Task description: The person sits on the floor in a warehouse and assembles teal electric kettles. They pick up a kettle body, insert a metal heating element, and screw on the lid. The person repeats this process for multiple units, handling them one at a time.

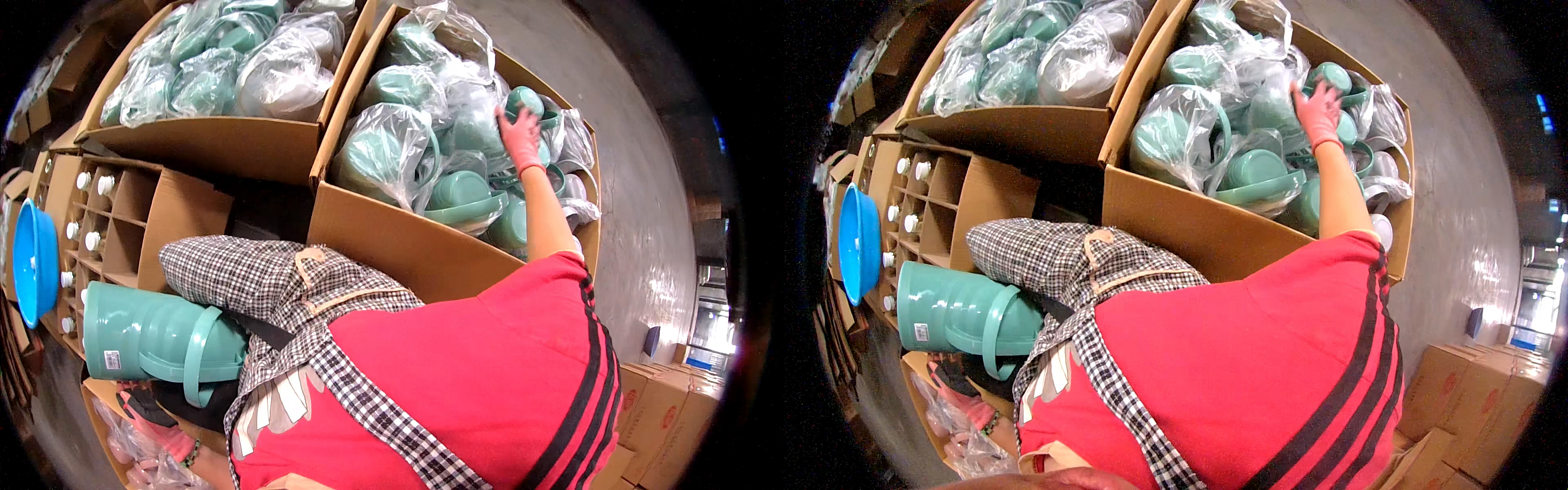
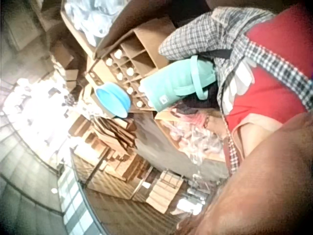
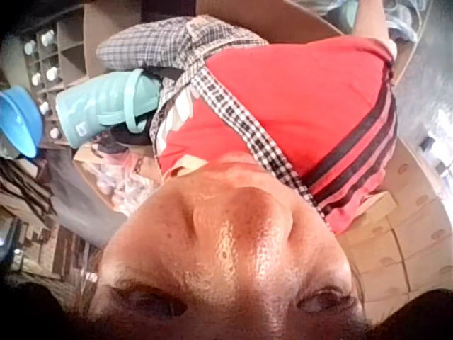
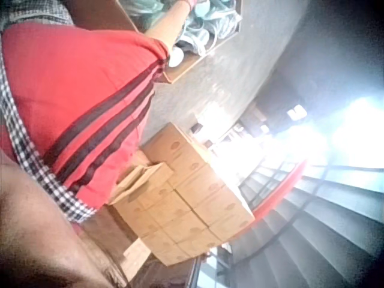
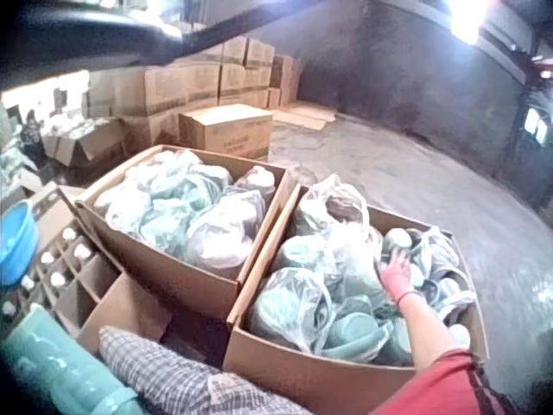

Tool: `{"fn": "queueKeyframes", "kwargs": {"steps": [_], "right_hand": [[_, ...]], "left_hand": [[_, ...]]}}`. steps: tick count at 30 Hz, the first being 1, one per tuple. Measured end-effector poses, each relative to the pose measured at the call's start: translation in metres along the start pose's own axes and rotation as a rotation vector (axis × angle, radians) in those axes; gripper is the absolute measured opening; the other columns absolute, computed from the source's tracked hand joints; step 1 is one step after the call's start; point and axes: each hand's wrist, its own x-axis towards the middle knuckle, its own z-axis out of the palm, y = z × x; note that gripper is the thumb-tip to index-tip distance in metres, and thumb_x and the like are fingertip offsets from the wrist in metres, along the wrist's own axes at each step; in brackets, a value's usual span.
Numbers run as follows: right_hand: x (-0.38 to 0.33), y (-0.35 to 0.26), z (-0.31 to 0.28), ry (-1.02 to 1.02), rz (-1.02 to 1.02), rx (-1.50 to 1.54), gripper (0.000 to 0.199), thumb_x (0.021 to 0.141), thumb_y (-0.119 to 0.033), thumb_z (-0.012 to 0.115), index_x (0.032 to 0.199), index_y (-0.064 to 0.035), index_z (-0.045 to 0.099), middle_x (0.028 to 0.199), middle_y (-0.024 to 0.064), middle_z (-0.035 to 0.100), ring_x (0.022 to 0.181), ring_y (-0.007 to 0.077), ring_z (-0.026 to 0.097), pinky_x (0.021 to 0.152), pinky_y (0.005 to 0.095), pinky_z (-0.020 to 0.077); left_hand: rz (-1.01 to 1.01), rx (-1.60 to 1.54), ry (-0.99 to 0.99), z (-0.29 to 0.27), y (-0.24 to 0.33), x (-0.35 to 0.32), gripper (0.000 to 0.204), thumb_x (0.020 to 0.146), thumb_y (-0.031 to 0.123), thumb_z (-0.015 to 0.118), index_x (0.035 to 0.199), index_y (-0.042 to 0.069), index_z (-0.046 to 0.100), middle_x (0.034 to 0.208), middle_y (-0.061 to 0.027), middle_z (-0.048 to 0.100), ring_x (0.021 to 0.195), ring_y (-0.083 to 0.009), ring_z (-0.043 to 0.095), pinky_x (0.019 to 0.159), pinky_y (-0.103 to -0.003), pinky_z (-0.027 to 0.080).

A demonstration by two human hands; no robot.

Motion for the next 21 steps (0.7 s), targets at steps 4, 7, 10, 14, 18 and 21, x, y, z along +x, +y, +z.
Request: {"fn": "queueKeyframes", "kwargs": {"steps": [4, 7, 10, 14, 18, 21], "right_hand": [[-0.064, -0.076, -0.015, -0.468, -0.435, -0.092, 0.044, 0.070, -0.038, 0.055, 0.099, -0.0047, 0.055, 0.096, 0.0224, 0.053, 0.092, 0.0360, 0.051, 0.083, 0.0400, 0.0395], [-0.061, -0.116, -0.037, -0.517, -0.431, 0.290, 0.030, 0.069, -0.030, 0.053, 0.079, -0.0034, 0.062, 0.077, 0.0191, 0.059, 0.076, 0.0313, 0.058, 0.074, 0.0346, 0.0445], [0.012, -0.090, -0.023, 0.311, -0.118, 0.798, 0.029, 0.065, -0.027, 0.061, 0.081, -0.0022, 0.059, 0.078, 0.0150, 0.058, 0.073, 0.0268, 0.056, 0.069, 0.0332, 0.0436], [0.070, -0.013, 0.022, 0.100, 0.463, 0.208, 0.069, 0.056, -0.050, 0.068, 0.094, 0.0067, 0.055, 0.099, 0.0224, 0.054, 0.098, 0.0339, 0.050, 0.085, 0.0380, 0.0383], [0.069, -0.020, 0.035, -0.221, 0.346, 0.264, 0.057, 0.060, -0.040, 0.068, 0.096, 0.0028, 0.057, 0.102, 0.0225, 0.054, 0.098, 0.0332, 0.052, 0.083, 0.0353, 0.0410], [0.026, -0.105, -0.029, -0.142, 0.224, 1.254, 0.012, 0.073, -0.014, 0.061, 0.076, -0.0016, 0.061, 0.071, 0.0040, 0.060, 0.061, 0.0110, 0.052, 0.059, 0.0250, 0.0414]], "left_hand": [[0.024, 0.025, 0.013, -0.007, 0.006, 0.004, 0.041, 0.085, 0.012, 0.045, 0.120, -0.006, 0.033, 0.119, -0.0143, 0.042, 0.103, -0.0206, 0.046, 0.088, -0.031, 0.038], [0.031, 0.060, 0.023, -0.020, 0.010, 0.005, 0.041, 0.086, 0.011, 0.044, 0.121, -0.006, 0.032, 0.120, -0.0143, 0.041, 0.104, -0.0204, 0.046, 0.089, -0.030, 0.038], [0.039, 0.088, 0.039, -0.037, 0.015, 0.006, 0.041, 0.086, 0.009, 0.043, 0.122, -0.006, 0.031, 0.121, -0.0143, 0.040, 0.106, -0.0202, 0.045, 0.090, -0.030, 0.038], [0.035, 0.005, -0.025, -0.042, 0.017, 0.012, 0.040, 0.086, 0.007, 0.041, 0.123, -0.006, 0.030, 0.123, -0.0143, 0.039, 0.107, -0.0200, 0.045, 0.090, -0.029, 0.038], [0.119, 0.379, -0.099, -0.052, 0.007, 0.010, 0.045, 0.092, 0.028, 0.024, 0.127, 0.000, 0.025, 0.131, -0.0135, 0.028, 0.120, -0.0219, 0.030, 0.099, -0.035, 0.022], [0.000, 0.200, -0.010, -0.062, 0.008, 0.021, 0.042, 0.091, 0.025, 0.028, 0.125, 0.000, 0.028, 0.128, -0.0130, 0.031, 0.116, -0.0217, 0.034, 0.097, -0.034, 0.025]]}}
